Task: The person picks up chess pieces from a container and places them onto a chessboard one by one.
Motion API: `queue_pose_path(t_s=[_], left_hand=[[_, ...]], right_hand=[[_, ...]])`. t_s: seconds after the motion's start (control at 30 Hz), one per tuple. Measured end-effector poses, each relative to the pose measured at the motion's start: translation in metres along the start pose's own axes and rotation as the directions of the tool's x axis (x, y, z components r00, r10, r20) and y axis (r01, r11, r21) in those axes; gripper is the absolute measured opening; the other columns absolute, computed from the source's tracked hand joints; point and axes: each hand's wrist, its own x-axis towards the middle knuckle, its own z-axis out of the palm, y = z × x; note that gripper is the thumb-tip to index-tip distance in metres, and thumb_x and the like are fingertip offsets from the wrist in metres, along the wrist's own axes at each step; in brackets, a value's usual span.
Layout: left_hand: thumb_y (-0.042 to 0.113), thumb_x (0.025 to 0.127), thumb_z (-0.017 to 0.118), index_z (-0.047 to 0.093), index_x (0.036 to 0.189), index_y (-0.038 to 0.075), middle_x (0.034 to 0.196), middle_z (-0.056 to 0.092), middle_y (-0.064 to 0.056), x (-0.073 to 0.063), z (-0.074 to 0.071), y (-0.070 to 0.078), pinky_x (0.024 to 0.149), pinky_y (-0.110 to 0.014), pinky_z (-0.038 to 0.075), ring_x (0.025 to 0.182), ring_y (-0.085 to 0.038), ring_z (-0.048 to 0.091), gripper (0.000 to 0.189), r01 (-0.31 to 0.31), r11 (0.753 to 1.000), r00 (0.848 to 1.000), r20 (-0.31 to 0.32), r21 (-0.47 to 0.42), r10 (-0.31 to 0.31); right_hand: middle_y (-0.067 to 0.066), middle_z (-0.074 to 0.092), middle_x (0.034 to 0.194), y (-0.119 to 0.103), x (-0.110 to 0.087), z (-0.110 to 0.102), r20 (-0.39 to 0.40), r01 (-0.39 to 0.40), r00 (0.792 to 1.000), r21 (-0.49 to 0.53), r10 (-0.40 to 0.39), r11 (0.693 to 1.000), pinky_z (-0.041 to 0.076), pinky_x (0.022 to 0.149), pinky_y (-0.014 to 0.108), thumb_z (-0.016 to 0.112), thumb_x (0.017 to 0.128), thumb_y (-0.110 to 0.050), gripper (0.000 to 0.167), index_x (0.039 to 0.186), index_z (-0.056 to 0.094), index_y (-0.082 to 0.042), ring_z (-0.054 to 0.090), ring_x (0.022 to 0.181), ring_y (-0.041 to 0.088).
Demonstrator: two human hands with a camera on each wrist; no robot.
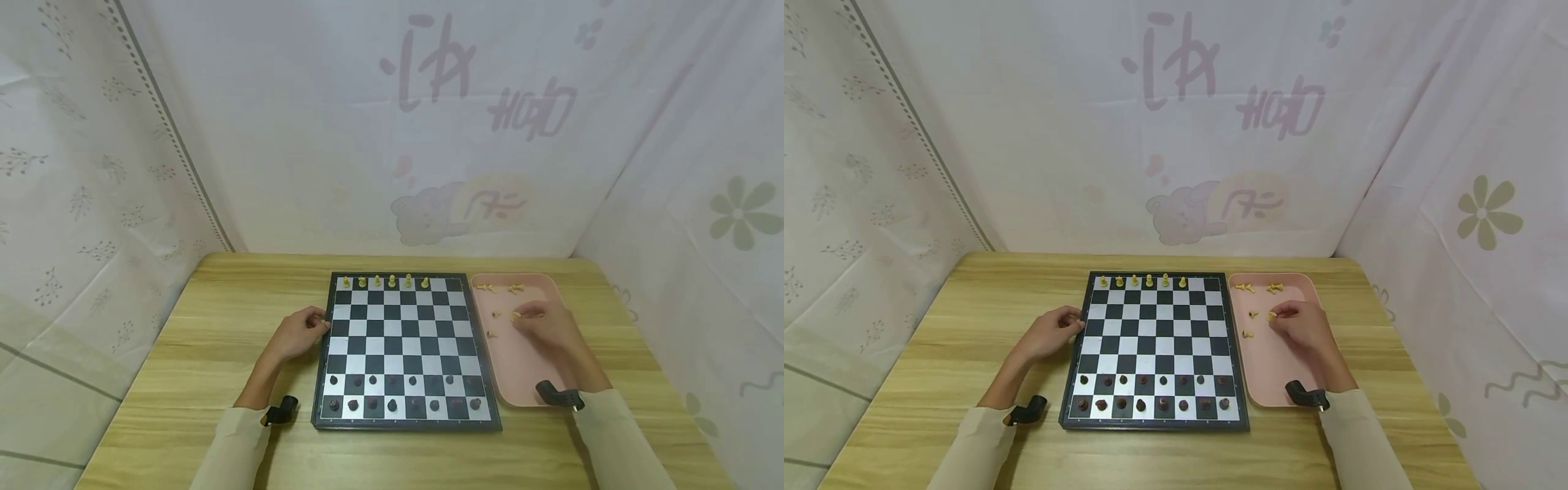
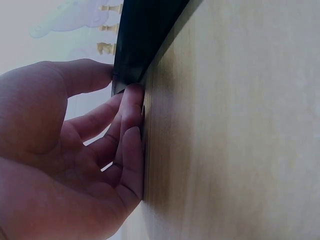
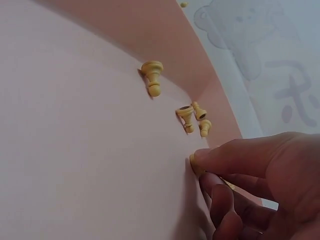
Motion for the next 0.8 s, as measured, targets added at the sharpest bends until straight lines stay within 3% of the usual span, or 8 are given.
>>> queue_pose_path(t_s=[0.23, 0.53, 0.7, 0.8], left_hand=[[0.019, 0.106, 0.069, 0.070, 0.132, -0.005, 0.096, 0.071, -0.007, 0.000, 0.000, -0.001, 0.068, -0.034, 0.046, 0.082, -0.022, 0.061, 0.035, -0.008, 1.000, 1.000, -0.001, -0.004, 0.008], [0.020, 0.106, 0.069, 0.070, 0.132, -0.005, 0.096, 0.071, -0.006, 0.001, 0.000, -0.002, 0.069, -0.034, 0.046, 0.083, -0.022, 0.061, 0.036, -0.015, 1.000, 1.000, -0.001, -0.005, 0.015], [0.019, 0.106, 0.069, 0.070, 0.133, -0.005, 0.096, 0.071, -0.007, 0.000, 0.000, -0.002, 0.069, -0.034, 0.046, 0.082, -0.022, 0.061, 0.036, -0.010, 1.000, 1.000, -0.002, -0.006, 0.010], [0.019, 0.106, 0.069, 0.069, 0.133, -0.005, 0.097, 0.071, -0.007, 0.000, 0.000, -0.002, 0.069, -0.034, 0.046, 0.083, -0.022, 0.061, 0.036, -0.008, 1.000, 1.000, -0.002, -0.005, 0.008]], right_hand=[[0.023, 0.078, 0.113, 0.003, 0.003, 0.003, 0.000, -0.008, 1.000, -0.031, 0.008, 0.999, 0.047, 0.082, 0.042, 0.088, 0.092, -0.017, 0.029, 0.113, 0.082, 0.002, 0.066, 0.100, 0.039], [0.020, 0.078, 0.118, 0.005, 0.006, -0.002, 0.006, 0.010, 1.000, 0.002, -0.010, 1.000, 0.045, 0.087, 0.041, 0.084, 0.097, -0.022, 0.030, 0.118, 0.081, 0.000, 0.064, 0.108, 0.039], [0.022, 0.068, 0.125, -0.004, 0.005, -0.009, -0.014, 0.078, 0.997, 0.010, -0.078, 0.997, 0.051, 0.074, 0.037, 0.082, 0.099, -0.020, 0.027, 0.118, 0.077, -0.001, 0.067, 0.090, 0.033], [0.024, 0.061, 0.130, -0.012, 0.005, -0.014, -0.014, 0.130, 0.991, 0.076, -0.130, 0.989, 0.053, 0.064, 0.034, 0.081, 0.099, -0.012, 0.023, 0.116, 0.075, 0.002, 0.067, 0.076, 0.026]])
